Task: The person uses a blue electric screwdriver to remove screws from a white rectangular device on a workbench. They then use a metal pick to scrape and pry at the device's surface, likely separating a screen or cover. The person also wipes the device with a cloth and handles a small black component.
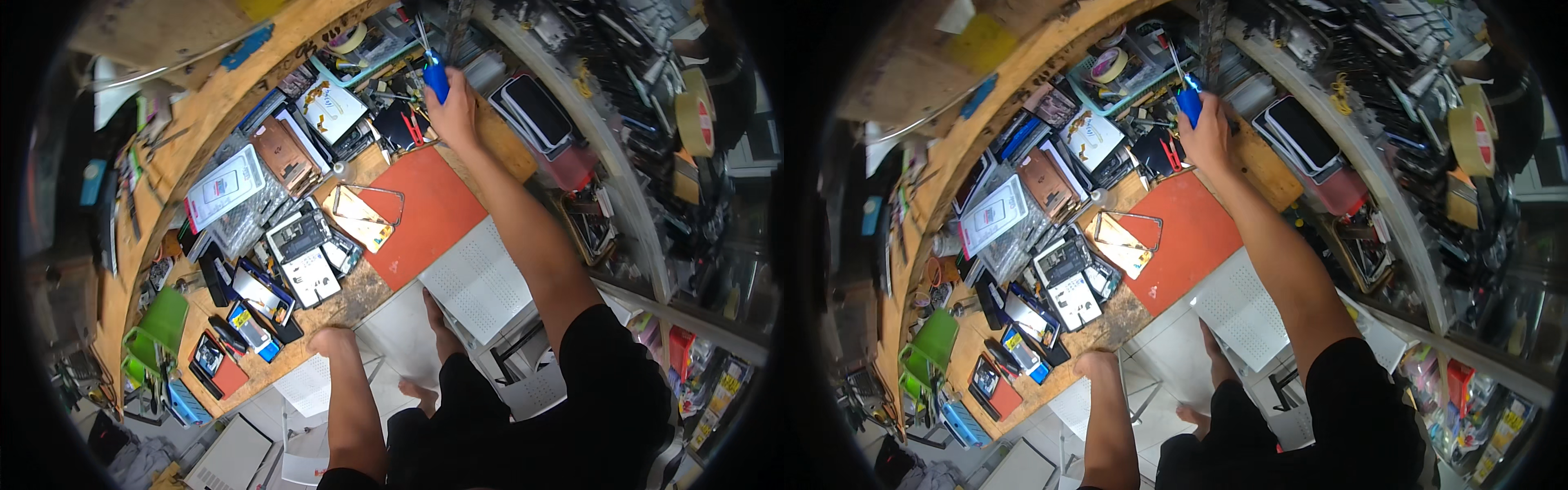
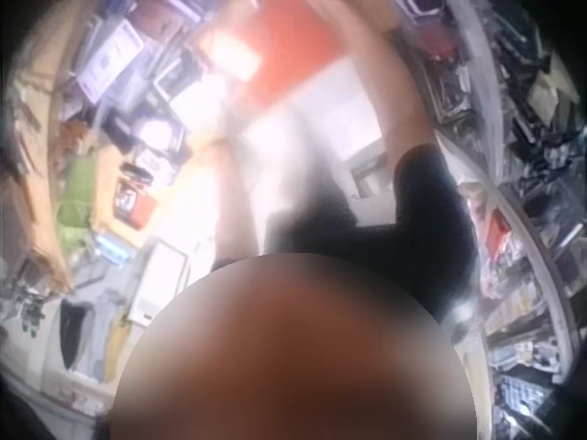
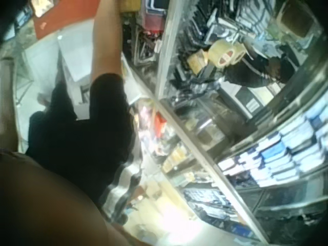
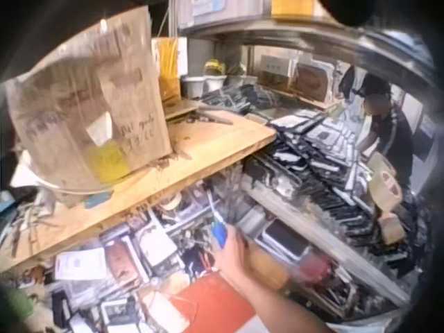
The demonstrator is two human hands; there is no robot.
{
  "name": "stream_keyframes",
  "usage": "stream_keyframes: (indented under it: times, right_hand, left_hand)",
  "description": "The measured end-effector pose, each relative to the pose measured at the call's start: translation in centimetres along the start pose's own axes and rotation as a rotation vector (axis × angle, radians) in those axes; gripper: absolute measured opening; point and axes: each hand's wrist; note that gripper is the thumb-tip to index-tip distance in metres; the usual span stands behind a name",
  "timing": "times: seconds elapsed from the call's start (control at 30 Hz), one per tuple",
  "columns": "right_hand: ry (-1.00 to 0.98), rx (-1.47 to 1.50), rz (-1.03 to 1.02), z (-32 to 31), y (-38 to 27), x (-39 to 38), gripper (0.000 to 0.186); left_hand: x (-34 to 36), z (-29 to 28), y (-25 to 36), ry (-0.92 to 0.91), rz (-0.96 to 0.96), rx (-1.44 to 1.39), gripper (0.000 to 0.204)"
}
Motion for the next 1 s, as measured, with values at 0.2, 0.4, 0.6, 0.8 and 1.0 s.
stream_keyframes:
  times: [0.2,0.4,0.6,0.8,1.0]
  right_hand:
    - [-0.003,-0.175,-0.037,4.3,1.9,2.3,0.055]
    - [0.094,-0.302,-0.405,5.2,-2.0,3.3,0.040]
    - [-0.833,-0.562,-0.400,14.9,-7.8,8.6,0.027]
    - [-0.917,-0.674,-0.307,19.1,-8.3,10.6,0.035]
    - [-0.690,-0.420,-0.464,16.5,-6.4,11.4,0.031]
  left_hand:
    - [-5.4,1.8,0.9,0.302,0.044,0.132,0.079]
    - [-5.3,2.5,1.0,0.312,0.014,0.155,0.078]
    - [-4.4,2.3,0.6,0.301,0.048,0.167,0.081]
    - [-4.4,2.5,0.7,0.361,0.051,0.202,0.079]
    - [-4.9,2.1,0.8,0.314,0.063,0.178,0.079]
Point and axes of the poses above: each hand's wrist, its own x-axis towards the middle knuckle, its own z-axis out of the palm, y = z × x, and after that the axes turned 6 degrees about y, right-handed
